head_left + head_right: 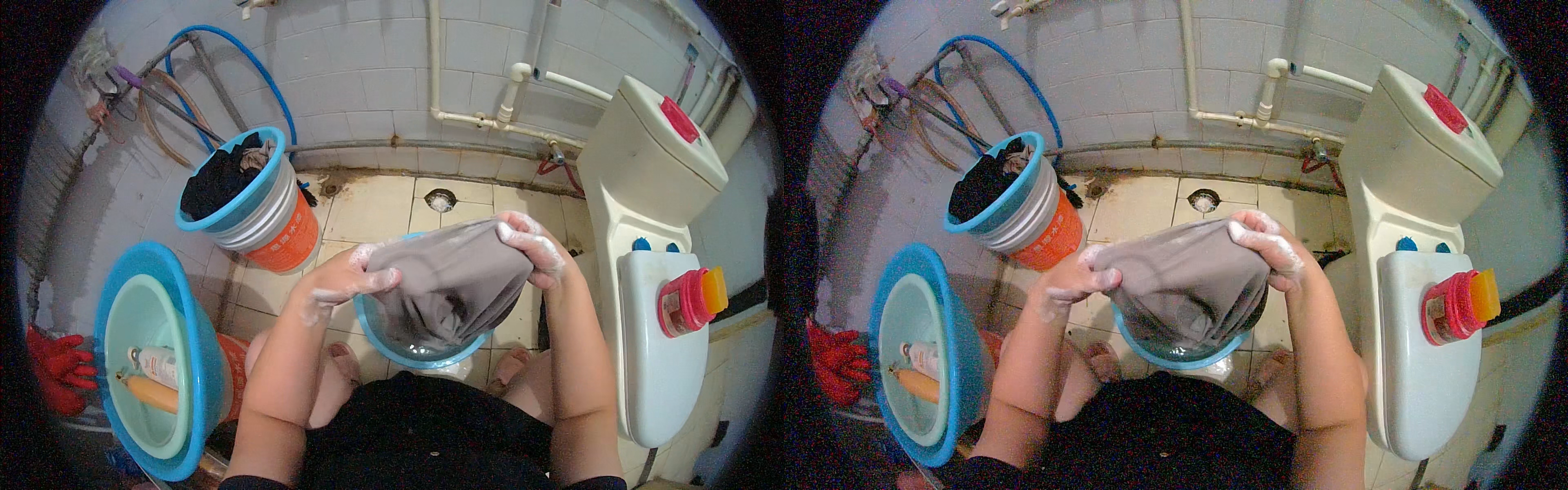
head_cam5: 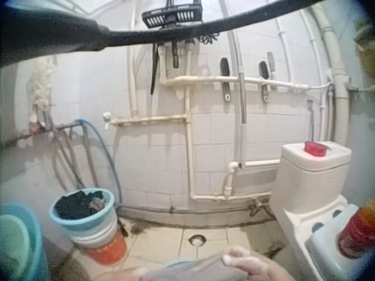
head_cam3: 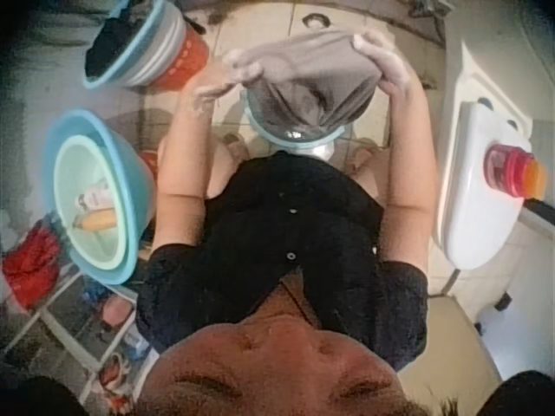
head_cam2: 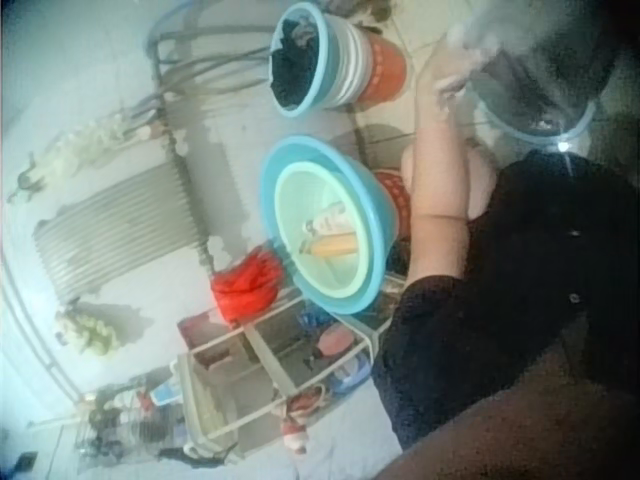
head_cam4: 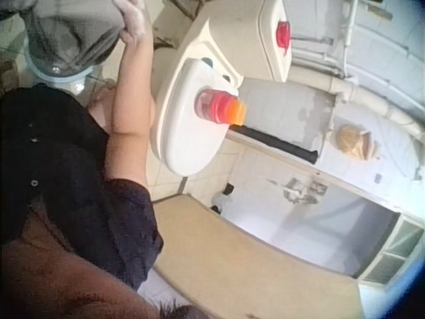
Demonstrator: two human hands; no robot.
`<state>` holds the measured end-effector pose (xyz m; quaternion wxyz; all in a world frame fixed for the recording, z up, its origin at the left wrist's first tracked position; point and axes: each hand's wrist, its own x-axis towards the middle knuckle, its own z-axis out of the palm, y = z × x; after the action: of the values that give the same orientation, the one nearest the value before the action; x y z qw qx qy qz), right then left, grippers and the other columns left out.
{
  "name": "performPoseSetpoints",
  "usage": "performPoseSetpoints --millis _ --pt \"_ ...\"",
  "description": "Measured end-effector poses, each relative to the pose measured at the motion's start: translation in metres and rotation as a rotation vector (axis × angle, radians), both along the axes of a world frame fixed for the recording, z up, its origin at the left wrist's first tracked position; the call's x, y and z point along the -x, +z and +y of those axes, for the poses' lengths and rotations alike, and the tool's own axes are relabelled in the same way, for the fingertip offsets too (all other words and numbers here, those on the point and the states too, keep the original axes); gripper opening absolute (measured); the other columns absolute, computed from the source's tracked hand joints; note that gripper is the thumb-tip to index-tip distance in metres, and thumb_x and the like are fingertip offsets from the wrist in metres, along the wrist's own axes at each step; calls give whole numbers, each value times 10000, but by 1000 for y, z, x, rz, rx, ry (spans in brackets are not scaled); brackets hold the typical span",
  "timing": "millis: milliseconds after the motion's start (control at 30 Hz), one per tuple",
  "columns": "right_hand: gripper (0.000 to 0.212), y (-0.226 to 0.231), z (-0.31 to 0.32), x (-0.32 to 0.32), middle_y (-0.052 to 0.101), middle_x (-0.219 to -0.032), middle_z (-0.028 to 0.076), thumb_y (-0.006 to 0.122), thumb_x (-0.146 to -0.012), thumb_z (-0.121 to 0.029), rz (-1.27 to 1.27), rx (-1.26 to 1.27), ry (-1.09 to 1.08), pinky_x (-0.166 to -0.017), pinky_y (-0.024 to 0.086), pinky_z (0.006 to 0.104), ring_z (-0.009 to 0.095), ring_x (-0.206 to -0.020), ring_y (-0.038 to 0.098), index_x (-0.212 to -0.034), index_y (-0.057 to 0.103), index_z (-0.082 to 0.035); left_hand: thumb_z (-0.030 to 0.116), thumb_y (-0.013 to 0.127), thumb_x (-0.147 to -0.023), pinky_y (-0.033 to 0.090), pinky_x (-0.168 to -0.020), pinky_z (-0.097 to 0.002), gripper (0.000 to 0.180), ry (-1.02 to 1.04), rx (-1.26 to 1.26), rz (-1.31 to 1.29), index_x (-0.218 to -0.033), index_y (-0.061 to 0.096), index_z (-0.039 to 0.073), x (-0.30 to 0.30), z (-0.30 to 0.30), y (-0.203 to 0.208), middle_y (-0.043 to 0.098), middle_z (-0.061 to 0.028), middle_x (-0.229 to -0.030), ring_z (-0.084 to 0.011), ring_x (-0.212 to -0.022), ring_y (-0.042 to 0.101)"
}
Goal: The person sits on the floor and hand-washes a grey cloth in a blue basin. They repeatedly scrub the cloth with soap, rinse it in the water, and wring it out. A yellow bar of soap is used to apply more detergent to the cloth during the process.
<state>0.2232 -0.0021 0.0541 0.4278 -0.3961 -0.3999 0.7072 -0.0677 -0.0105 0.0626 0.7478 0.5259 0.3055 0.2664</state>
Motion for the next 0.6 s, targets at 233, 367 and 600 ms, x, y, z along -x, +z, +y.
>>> performPoseSetpoints --millis 233,367,600 --pt "197 -6 5 10 552 -783 -26 637 -788 -198 -230 -101 -165 -651 419 215 87 -704 513 -898 552 -58 273 487 -887 390 -950 -409 495 78 534 -601 -1275 357 -6 -43 -21 -27 484 -142 -1226 -257 -1111 494" --pt "327 -33 5 17 544 -851 25 659 -771 -229 -564 -279 -371 -718 405 245 118 -788 504 -995 526 -32 357 406 -914 348 -985 -424 525 114 586 -744 -1289 330 -2 -59 -21 -35 448 -144 -1264 -273 -1149 459" --pt "326 -17 -64 74 510 -867 96 674 -728 -187 -756 -415 -230 -712 442 342 228 -764 534 -938 489 -20 414 374 -911 335 -978 -465 524 369 495 -811 -1259 360 23 -65 -6 -72 463 -163 -1238 -317 -1136 454"
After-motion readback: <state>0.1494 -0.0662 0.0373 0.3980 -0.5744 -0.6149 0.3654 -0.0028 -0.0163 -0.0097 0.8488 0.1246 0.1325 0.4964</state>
